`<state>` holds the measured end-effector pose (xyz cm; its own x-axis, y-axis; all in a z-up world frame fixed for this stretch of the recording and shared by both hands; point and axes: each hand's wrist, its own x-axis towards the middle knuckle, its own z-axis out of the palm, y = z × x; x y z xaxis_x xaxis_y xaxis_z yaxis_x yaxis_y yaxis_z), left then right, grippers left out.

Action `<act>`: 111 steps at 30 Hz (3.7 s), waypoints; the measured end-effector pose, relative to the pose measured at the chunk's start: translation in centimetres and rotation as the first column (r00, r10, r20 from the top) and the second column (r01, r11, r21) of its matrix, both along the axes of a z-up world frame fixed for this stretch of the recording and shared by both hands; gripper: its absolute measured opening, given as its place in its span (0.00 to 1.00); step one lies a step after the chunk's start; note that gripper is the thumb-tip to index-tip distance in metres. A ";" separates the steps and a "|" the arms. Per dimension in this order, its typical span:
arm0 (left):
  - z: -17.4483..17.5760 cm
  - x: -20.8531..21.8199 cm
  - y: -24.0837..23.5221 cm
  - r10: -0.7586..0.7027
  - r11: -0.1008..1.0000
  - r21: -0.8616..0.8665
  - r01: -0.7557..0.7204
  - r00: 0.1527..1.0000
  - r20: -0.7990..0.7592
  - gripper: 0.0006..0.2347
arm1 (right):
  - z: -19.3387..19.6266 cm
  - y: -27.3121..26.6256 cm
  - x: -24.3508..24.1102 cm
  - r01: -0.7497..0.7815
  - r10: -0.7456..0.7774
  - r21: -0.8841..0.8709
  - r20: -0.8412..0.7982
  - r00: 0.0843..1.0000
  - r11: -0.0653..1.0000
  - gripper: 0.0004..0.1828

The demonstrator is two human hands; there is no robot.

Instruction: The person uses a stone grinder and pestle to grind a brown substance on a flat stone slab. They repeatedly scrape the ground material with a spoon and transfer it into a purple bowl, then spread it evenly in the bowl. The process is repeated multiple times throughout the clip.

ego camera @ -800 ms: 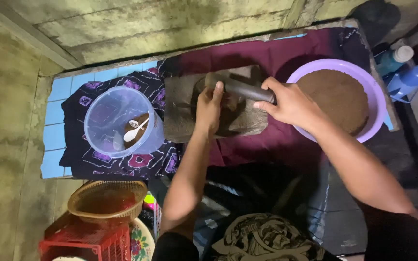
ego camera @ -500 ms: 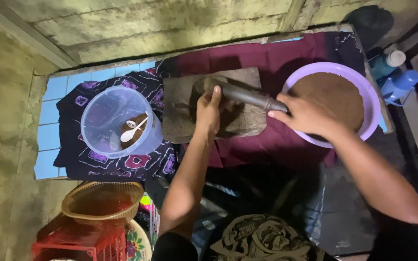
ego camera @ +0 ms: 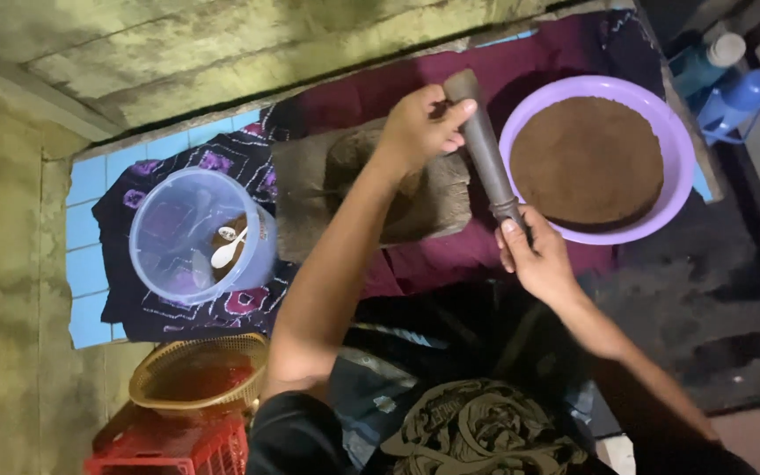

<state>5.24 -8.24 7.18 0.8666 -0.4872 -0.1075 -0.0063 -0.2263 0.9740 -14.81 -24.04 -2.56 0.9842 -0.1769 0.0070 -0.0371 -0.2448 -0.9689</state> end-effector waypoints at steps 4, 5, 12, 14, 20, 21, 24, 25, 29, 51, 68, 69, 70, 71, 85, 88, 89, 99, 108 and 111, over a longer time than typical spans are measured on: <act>-4.5 1.3 -2.3 -0.016 0.999 0.034 0.019 0.996 -0.089 0.32 | -2.8 0.2 -0.4 0.081 -0.078 0.098 -0.040 0.996 0.992 0.13; -5.0 1.4 -2.5 -0.015 0.998 0.055 0.019 0.998 -0.063 0.19 | -3.1 0.3 -0.4 0.114 -0.106 0.091 -0.089 0.990 0.989 0.14; -3.6 1.0 -1.7 0.027 0.962 0.266 -0.066 0.989 0.147 0.07 | -6.8 1.8 0.5 0.187 -0.158 0.149 -0.188 0.970 0.971 0.15; -2.4 1.1 -0.8 0.028 0.943 0.312 -0.112 0.965 0.261 0.05 | -8.4 1.6 1.2 0.194 -0.165 0.148 -0.188 0.968 0.970 0.14; -4.3 2.5 1.5 -0.068 0.860 0.465 -0.210 0.856 0.513 0.05 | -10.5 1.4 3.5 0.206 -0.223 -0.086 -0.322 0.920 0.975 0.16; -5.3 2.9 1.7 -0.105 0.867 0.446 -0.222 0.794 0.599 0.06 | -11.0 1.3 4.1 0.182 -0.216 -0.133 -0.327 0.920 0.974 0.17; -7.3 2.7 1.2 -0.215 0.802 0.530 -0.276 0.693 0.688 0.14 | -12.9 0.8 5.4 0.117 -0.208 -0.269 -0.339 0.918 0.956 0.22; -7.1 2.6 1.2 -0.216 0.801 0.533 -0.274 0.697 0.683 0.14 | -13.5 0.8 5.7 0.115 -0.207 -0.268 -0.344 0.916 0.956 0.22; -6.6 2.5 1.7 -0.226 0.796 0.554 -0.244 0.728 0.647 0.16 | -14.7 1.0 7.2 0.108 -0.217 -0.359 -0.278 0.936 0.927 0.23; -2.3 -5.3 18.9 0.131 0.798 0.168 -0.578 0.439 0.889 0.07 | -10.3 2.8 8.3 -0.168 -0.211 -0.787 -0.354 0.911 0.593 0.26; -7.3 -5.1 20.5 0.229 0.698 0.414 -0.584 0.730 0.644 0.22 | -8.3 4.8 7.5 0.212 -0.341 -0.868 0.053 0.939 0.449 0.17; -7.4 -5.2 20.7 0.220 0.697 0.423 -0.579 0.734 0.642 0.21 | -7.7 4.8 7.3 0.198 -0.317 -0.865 0.048 0.947 0.461 0.18; -7.2 -5.4 20.3 0.222 0.697 0.419 -0.582 0.731 0.646 0.21 | -9.8 3.5 7.7 0.202 -0.315 -0.864 0.053 0.947 0.460 0.18; -7.0 -5.7 20.1 0.250 0.698 0.414 -0.584 0.741 0.624 0.20 | -11.9 2.3 8.0 0.012 -0.245 -0.839 -0.145 0.959 0.545 0.21; -2.5 -6.7 16.4 -0.046 0.591 0.310 -0.745 0.353 0.935 0.11 | 4.5 7.3 9.8 0.170 0.250 -0.831 0.344 0.905 0.530 0.08; -1.1 -6.0 14.8 -0.146 0.664 0.278 -0.694 0.244 0.959 0.12 | 5.9 9.9 13.4 -0.163 0.481 -0.724 0.257 0.839 0.670 0.20; -1.2 -5.7 14.6 -0.190 0.701 0.303 -0.645 0.241 0.952 0.09 | 6.4 10.8 13.9 -0.250 0.529 -0.698 0.215 0.821 0.671 0.19; -3.7 -2.1 17.1 -0.105 0.678 0.440 -0.588 0.516 0.850 0.08 | 3.7 9.1 17.5 -0.162 0.608 -0.740 0.384 0.695 0.652 0.10; -7.2 -0.4 17.3 -0.048 0.561 0.603 -0.568 0.705 0.708 0.20 | 2.4 6.8 15.4 0.224 0.575 -0.936 0.346 0.742 0.273 0.08; -7.2 0.2 18.3 -0.069 0.747 0.420 -0.516 0.568 0.820 0.19 | 3.5 8.6 13.2 -0.202 0.614 -0.953 -0.023 0.789 0.225 0.11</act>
